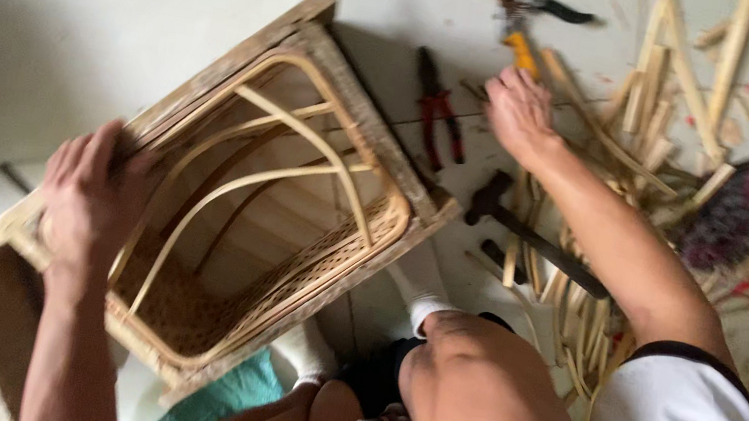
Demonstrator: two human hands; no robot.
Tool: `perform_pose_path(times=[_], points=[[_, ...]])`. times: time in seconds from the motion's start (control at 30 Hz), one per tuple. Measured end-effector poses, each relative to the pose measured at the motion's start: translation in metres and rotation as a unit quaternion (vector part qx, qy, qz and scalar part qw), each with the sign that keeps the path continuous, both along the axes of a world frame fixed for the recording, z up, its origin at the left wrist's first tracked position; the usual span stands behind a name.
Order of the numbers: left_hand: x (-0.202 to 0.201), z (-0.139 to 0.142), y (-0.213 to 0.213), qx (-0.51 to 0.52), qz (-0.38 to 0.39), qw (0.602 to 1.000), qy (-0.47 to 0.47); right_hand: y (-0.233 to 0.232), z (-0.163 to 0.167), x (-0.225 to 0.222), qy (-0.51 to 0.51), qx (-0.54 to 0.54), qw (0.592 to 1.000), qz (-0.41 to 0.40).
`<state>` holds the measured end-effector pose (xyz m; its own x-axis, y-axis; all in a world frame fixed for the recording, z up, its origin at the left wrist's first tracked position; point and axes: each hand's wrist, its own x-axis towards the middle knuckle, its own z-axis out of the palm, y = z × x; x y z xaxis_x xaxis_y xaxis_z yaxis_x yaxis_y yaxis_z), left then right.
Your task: The person inserts thin wooden strips into a rectangular basket frame, tapping them into place with a hammer. They trim excess strip ends with pliers and apply glue to the joints to secure the structure.
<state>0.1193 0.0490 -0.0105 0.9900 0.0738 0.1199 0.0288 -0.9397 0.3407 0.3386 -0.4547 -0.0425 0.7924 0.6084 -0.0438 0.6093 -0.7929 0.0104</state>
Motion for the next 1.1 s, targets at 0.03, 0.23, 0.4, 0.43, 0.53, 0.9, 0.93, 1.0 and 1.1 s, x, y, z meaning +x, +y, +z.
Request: perform_pose_path(times=[0.03, 0.23, 0.4, 0.43, 0.53, 0.9, 0.93, 1.0, 1.1], points=[[0.002, 0.001, -0.001, -0.007, 0.009, 1.000, 0.002, 0.004, -0.002, 0.002, -0.001, -0.012, 1.000, 0.006], [0.015, -0.010, 0.005, -0.036, -0.006, 0.999, -0.040, 0.015, 0.055, 0.039, 0.047, 0.197, 0.979, 0.007], [0.016, -0.016, 0.009, -0.037, 0.006, 0.999, -0.024, 0.106, 0.126, -0.001, 0.122, 0.513, 0.844, 0.093], [0.014, -0.014, 0.008, -0.038, 0.011, 0.999, -0.027, 0.137, 0.123, -0.025, 0.226, 0.584, 0.778, 0.061], [0.011, -0.007, 0.005, -0.030, 0.016, 0.998, -0.058, 0.232, 0.087, -0.076, 0.300, 0.533, 0.791, 0.016], [0.012, -0.004, 0.008, -0.016, 0.014, 0.998, -0.064, 0.277, 0.020, -0.123, 0.314, 0.517, 0.796, -0.017], [0.011, -0.006, 0.009, -0.001, 0.011, 0.997, -0.078, 0.275, 0.018, -0.124, 0.327, 0.526, 0.786, -0.002], [0.011, -0.009, 0.010, 0.005, 0.004, 0.997, -0.083, 0.274, 0.018, -0.125, 0.348, 0.545, 0.762, 0.023], [0.015, -0.013, 0.012, -0.001, 0.006, 0.997, -0.076, 0.275, 0.025, -0.122, 0.286, 0.448, 0.847, 0.030]])
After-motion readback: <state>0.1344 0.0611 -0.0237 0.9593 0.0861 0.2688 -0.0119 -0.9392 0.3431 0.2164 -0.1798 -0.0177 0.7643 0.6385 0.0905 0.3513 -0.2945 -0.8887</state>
